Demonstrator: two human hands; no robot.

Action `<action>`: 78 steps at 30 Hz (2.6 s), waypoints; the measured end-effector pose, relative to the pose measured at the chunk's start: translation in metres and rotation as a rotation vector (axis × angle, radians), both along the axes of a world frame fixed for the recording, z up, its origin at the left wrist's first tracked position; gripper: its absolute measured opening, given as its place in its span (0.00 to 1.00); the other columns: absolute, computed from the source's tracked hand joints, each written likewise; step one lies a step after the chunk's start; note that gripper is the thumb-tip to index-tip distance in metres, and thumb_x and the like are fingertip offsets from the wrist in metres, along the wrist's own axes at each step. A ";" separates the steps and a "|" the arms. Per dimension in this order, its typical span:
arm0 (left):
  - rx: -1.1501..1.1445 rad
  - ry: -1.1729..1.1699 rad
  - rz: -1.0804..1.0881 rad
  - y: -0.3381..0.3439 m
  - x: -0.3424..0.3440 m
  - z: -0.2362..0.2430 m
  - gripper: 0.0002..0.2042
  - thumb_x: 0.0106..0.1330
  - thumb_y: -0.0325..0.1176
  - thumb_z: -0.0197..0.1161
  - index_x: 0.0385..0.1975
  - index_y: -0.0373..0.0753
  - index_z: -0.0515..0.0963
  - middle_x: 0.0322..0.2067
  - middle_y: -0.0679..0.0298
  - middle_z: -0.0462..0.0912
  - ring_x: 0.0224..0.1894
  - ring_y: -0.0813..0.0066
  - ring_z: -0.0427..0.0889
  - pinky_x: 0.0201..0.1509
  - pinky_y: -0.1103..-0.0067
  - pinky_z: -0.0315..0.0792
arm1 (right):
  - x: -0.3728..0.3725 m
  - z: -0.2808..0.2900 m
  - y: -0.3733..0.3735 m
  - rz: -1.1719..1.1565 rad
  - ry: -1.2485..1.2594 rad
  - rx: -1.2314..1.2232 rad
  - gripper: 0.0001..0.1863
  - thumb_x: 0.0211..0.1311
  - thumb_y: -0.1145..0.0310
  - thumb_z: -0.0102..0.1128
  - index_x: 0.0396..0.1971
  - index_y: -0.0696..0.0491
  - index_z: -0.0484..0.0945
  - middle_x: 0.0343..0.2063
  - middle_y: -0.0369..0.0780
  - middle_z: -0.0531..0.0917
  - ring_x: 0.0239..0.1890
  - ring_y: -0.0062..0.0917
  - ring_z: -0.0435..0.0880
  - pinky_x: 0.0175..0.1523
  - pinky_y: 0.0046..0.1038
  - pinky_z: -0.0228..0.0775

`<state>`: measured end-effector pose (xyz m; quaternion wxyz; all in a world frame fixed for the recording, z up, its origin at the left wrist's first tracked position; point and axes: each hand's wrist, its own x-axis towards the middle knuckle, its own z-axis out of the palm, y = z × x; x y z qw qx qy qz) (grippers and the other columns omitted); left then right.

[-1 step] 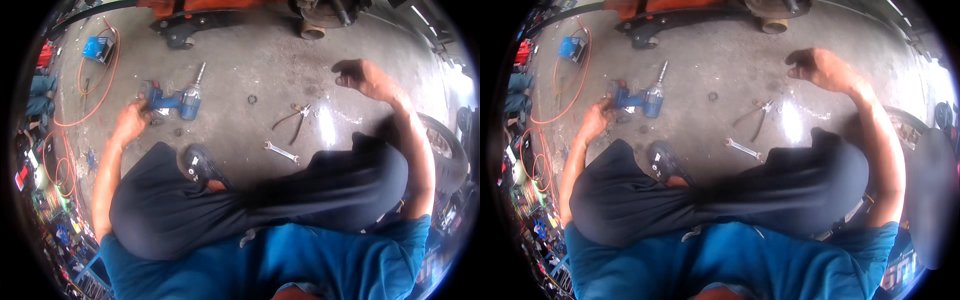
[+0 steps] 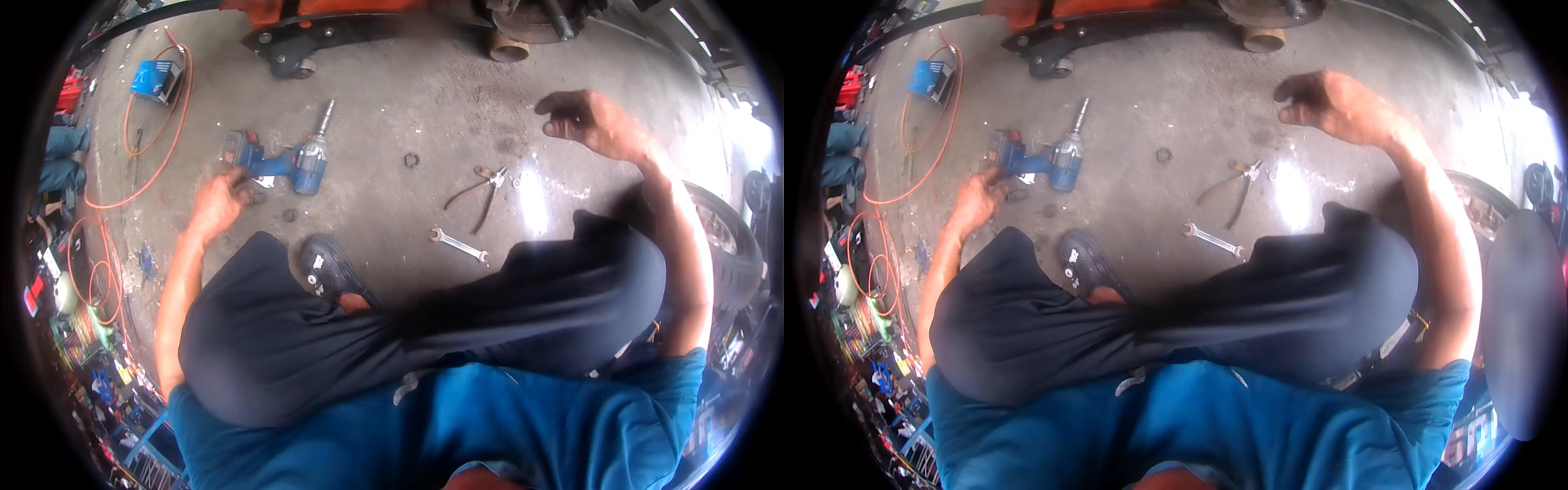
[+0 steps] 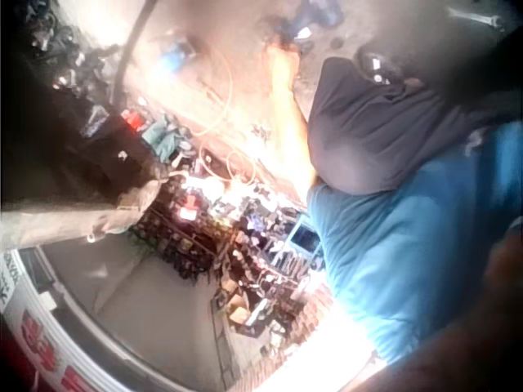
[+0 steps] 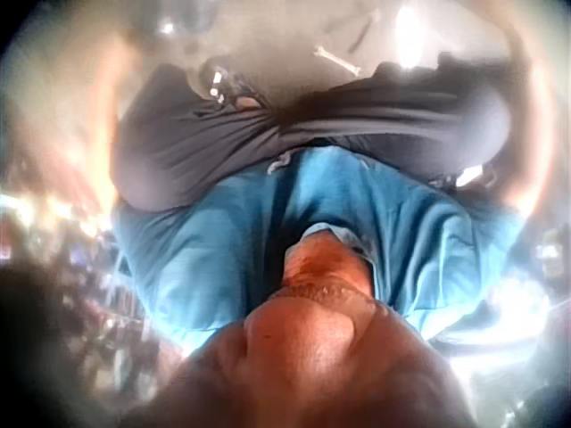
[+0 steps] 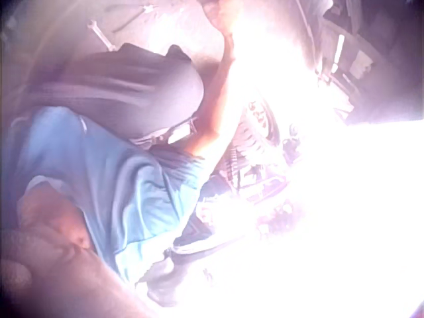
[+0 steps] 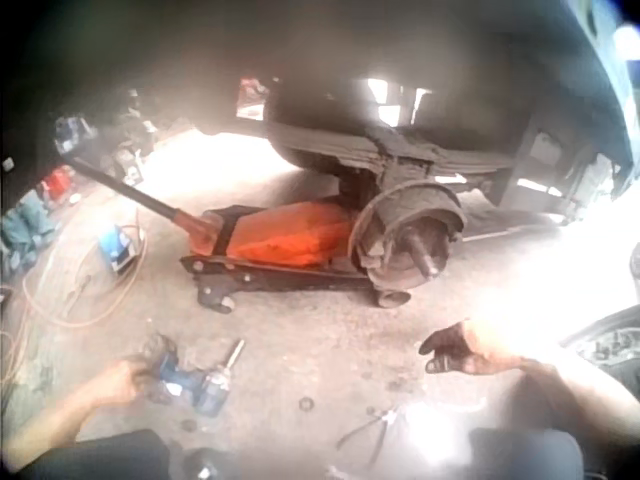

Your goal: The person uses an impact wrench to remove a part from a wheel hub, then uses pliers and a hammer to manipulate internal brake components, and finally uses a metal bar to pry at the hub assembly.

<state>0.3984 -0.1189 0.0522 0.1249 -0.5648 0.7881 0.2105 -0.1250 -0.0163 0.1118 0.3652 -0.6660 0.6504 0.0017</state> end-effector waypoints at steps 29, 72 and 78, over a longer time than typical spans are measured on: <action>-0.628 -0.087 1.043 0.301 0.149 -0.158 0.23 0.51 0.35 0.66 0.48 0.36 0.73 0.47 0.49 0.71 0.52 0.48 0.69 0.56 0.61 0.64 | 0.309 -0.082 -0.118 0.957 0.174 -0.478 0.17 0.56 0.61 0.61 0.45 0.51 0.76 0.39 0.41 0.78 0.45 0.36 0.77 0.52 0.35 0.70; -0.751 -0.335 0.746 -0.240 0.642 -0.231 0.23 0.55 0.22 0.50 0.54 0.31 0.71 0.54 0.41 0.72 0.57 0.45 0.70 0.61 0.62 0.66 | 0.730 -0.243 -0.232 0.621 -0.217 -0.497 0.37 0.56 0.52 0.56 0.63 0.54 0.60 0.66 0.49 0.56 0.70 0.43 0.51 0.70 0.47 0.39; -0.326 -0.041 1.064 -0.160 0.580 -0.177 0.23 0.58 0.23 0.52 0.56 0.29 0.68 0.51 0.41 0.74 0.55 0.49 0.73 0.59 0.66 0.66 | 0.720 -0.244 -0.235 0.651 -0.193 -0.456 0.36 0.59 0.54 0.51 0.64 0.58 0.58 0.67 0.50 0.54 0.71 0.43 0.48 0.71 0.47 0.36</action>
